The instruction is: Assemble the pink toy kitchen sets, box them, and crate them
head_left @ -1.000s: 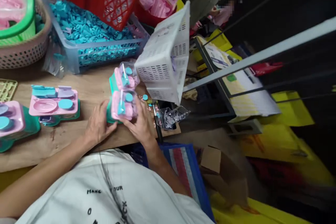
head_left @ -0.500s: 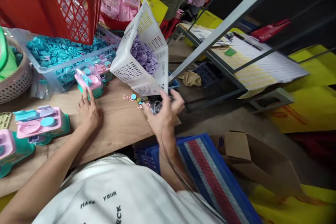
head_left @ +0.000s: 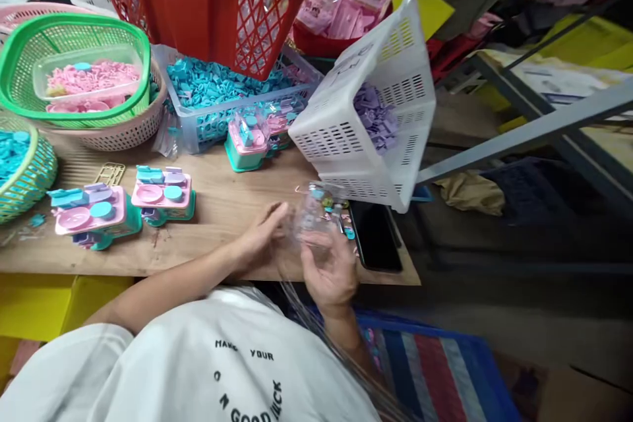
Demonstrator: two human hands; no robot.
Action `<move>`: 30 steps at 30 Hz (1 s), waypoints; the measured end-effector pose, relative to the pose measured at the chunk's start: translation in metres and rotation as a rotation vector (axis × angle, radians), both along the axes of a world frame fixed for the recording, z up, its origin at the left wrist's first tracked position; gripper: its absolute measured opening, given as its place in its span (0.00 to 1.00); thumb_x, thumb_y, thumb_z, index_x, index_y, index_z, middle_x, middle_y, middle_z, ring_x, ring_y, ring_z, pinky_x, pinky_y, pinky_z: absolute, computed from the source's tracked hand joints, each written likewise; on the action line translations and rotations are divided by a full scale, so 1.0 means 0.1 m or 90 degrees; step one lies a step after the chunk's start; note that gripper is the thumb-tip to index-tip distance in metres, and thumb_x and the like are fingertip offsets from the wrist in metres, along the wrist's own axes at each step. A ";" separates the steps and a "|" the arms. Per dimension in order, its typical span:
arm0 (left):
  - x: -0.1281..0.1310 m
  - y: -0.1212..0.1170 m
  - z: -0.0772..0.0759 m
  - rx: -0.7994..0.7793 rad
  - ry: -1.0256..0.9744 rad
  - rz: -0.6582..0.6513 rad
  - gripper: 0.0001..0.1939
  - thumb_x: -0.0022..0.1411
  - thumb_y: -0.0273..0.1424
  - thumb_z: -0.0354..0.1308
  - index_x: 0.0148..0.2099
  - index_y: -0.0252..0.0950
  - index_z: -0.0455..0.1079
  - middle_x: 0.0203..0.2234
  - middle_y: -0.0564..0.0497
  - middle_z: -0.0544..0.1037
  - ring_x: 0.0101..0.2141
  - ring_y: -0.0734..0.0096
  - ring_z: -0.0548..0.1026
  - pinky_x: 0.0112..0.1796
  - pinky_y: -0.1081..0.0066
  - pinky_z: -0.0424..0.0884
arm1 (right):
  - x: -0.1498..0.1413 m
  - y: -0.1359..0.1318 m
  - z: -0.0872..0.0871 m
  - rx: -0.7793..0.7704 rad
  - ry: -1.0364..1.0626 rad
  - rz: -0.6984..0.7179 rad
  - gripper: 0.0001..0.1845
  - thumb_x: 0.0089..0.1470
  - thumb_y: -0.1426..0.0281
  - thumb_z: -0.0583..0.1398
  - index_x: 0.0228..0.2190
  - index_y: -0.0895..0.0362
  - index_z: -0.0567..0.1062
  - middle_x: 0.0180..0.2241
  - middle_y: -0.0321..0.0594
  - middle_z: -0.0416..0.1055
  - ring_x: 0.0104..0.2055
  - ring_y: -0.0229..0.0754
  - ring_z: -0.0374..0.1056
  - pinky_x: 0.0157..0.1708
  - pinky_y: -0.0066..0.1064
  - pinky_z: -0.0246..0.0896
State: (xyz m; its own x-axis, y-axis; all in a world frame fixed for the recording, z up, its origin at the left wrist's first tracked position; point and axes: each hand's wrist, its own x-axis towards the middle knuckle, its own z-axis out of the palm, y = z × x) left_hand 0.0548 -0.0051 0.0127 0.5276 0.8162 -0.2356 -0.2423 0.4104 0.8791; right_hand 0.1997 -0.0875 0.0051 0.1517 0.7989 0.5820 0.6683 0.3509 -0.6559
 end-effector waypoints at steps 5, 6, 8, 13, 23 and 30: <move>-0.16 0.05 -0.01 -0.156 -0.148 0.033 0.34 0.51 0.59 0.67 0.45 0.34 0.76 0.39 0.45 0.82 0.40 0.62 0.80 0.43 0.68 0.74 | -0.59 0.40 0.13 0.071 0.159 0.077 0.36 0.62 0.66 0.60 0.67 0.49 0.54 0.32 0.36 0.74 0.34 0.43 0.76 0.40 0.40 0.77; -0.21 0.06 -0.03 -0.161 -0.131 0.078 0.31 0.48 0.54 0.71 0.44 0.34 0.76 0.37 0.46 0.82 0.38 0.65 0.80 0.41 0.70 0.74 | -0.63 0.46 0.17 0.072 0.186 0.087 0.36 0.62 0.65 0.60 0.67 0.48 0.54 0.32 0.35 0.73 0.33 0.42 0.74 0.40 0.40 0.77; -0.32 0.05 -0.08 -0.166 -0.086 0.146 0.28 0.44 0.43 0.77 0.43 0.34 0.75 0.34 0.49 0.81 0.33 0.70 0.78 0.37 0.73 0.73 | -0.61 0.54 0.23 0.088 0.236 0.077 0.36 0.62 0.63 0.58 0.68 0.46 0.53 0.31 0.34 0.70 0.31 0.41 0.72 0.41 0.40 0.75; -0.60 -0.03 -0.11 -0.120 0.002 0.180 0.26 0.34 0.28 0.78 0.39 0.33 0.75 0.30 0.52 0.81 0.31 0.73 0.77 0.34 0.74 0.72 | -0.16 0.61 0.14 0.055 0.058 -0.003 0.33 0.62 0.67 0.58 0.66 0.48 0.59 0.35 0.38 0.71 0.36 0.44 0.70 0.46 0.43 0.72; -0.65 -0.12 0.12 -0.077 0.004 0.218 0.24 0.37 0.33 0.75 0.38 0.35 0.74 0.30 0.52 0.80 0.29 0.70 0.75 0.32 0.72 0.71 | -0.19 0.36 0.25 -0.083 -0.065 0.238 0.54 0.54 0.44 0.63 0.71 0.52 0.50 0.66 0.54 0.55 0.68 0.61 0.57 0.64 0.57 0.59; -1.06 -0.04 0.61 0.549 0.506 0.209 0.17 0.62 0.36 0.57 0.51 0.36 0.72 0.50 0.40 0.76 0.46 0.57 0.75 0.49 0.56 0.73 | -0.29 0.39 0.21 -0.220 -0.064 0.209 0.59 0.47 0.42 0.68 0.70 0.52 0.53 0.59 0.53 0.62 0.61 0.59 0.65 0.59 0.53 0.68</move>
State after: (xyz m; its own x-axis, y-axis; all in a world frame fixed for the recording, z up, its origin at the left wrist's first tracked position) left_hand -0.0515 -0.0091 0.0740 0.2225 0.9318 0.2868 0.5055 -0.3618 0.7833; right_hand 0.1712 -0.0488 0.0260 -0.1843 0.9443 0.2725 0.6242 0.3266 -0.7097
